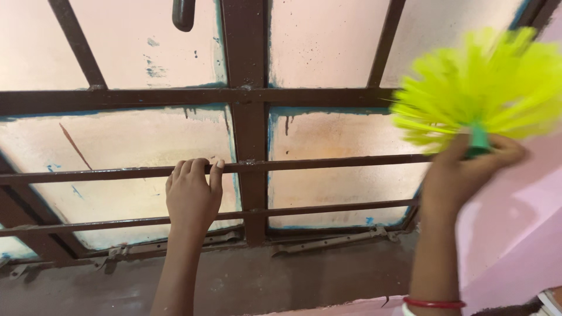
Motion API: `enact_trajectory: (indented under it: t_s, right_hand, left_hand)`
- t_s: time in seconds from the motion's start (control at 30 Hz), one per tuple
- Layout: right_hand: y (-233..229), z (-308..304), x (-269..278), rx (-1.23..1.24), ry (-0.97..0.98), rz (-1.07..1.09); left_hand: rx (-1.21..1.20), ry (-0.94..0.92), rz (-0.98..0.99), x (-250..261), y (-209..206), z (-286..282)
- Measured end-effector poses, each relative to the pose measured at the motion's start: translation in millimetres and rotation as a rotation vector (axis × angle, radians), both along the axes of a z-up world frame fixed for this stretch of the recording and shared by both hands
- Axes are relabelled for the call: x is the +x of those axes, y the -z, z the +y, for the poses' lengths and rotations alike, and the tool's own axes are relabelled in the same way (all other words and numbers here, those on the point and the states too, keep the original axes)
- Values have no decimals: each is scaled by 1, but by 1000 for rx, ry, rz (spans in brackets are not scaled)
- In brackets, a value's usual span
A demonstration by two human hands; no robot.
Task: The person cleans a window grill by dusting across the metal bars and window panes using a handheld duster.
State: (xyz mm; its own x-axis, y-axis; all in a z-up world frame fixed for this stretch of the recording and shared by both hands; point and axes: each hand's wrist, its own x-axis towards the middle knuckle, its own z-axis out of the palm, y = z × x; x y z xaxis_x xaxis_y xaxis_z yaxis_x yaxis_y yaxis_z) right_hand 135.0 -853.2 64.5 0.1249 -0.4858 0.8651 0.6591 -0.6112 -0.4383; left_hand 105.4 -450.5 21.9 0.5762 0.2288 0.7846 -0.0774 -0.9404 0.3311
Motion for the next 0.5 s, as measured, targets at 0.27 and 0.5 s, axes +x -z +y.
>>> enact_trajectory:
  t_s: [0.27,0.5]
  right_hand:
    - [-34,148,-70,-13,-402,189]
    - [-37,192,-99,-235,-754,145]
  left_hand:
    - [2,14,16,-1,0,5]
    - [163,50,-100,-2,9,14]
